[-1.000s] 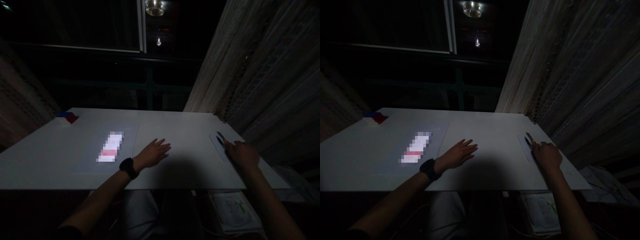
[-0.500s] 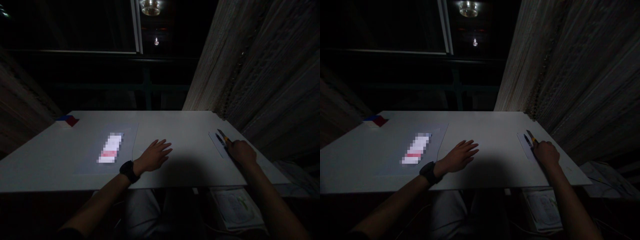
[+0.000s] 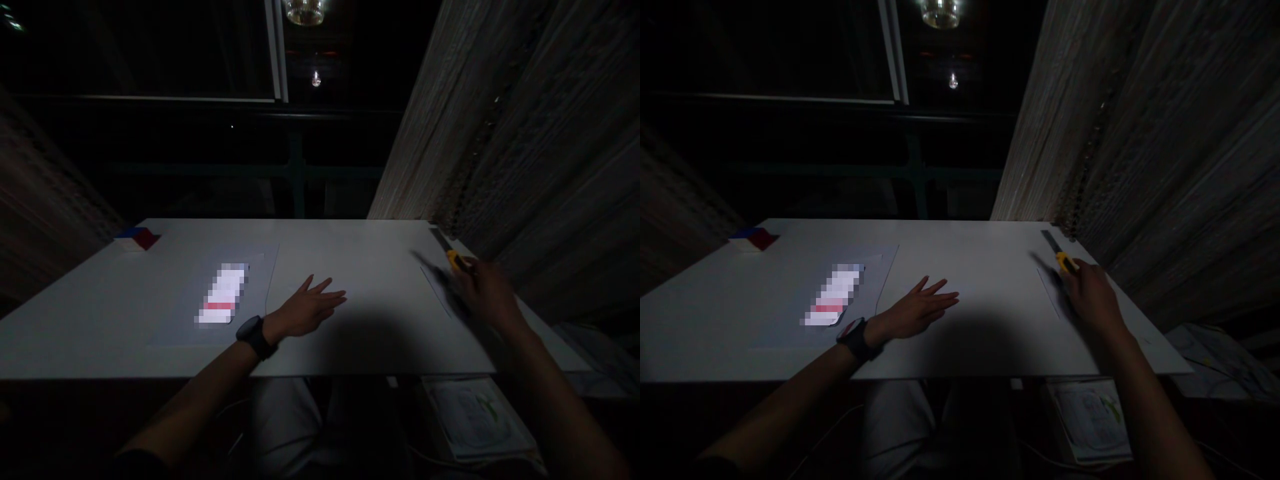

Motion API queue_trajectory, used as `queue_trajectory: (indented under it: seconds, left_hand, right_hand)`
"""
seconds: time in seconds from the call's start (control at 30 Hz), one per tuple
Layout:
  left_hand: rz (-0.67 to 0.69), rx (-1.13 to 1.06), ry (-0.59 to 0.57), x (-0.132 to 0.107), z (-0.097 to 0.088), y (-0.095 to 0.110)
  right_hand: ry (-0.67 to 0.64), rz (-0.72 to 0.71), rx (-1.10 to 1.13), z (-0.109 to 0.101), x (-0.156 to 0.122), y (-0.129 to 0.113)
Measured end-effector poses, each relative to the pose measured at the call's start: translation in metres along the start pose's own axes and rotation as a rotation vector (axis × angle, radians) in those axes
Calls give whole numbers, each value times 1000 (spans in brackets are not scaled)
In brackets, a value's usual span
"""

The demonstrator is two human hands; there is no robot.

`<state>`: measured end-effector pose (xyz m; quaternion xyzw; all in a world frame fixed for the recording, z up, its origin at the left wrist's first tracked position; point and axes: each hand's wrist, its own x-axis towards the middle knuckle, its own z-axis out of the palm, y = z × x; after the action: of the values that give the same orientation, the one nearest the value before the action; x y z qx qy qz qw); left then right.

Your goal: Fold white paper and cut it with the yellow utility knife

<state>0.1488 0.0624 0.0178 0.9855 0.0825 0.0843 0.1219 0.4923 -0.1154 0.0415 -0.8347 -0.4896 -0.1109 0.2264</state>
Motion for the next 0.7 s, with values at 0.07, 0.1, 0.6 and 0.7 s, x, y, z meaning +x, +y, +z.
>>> queue_trajectory:
  seconds: [0.07,0.1,0.6,0.7]
  left_hand:
    - [2,1,19,3,-2,-2]
    - [-8,4,32,4,-3,-4]
    - [-96,-87,-30,-1,-7,-16]
    - [-92,-57,-37,0,-7,-15]
  right_hand:
    - [-24,-244,184,0,-3,-22]
    - [-60,-319,268,2,-5,-34]
    - [-313,-779,42,52,11,-98]
    - [-334,-792,-11,51,12,-98]
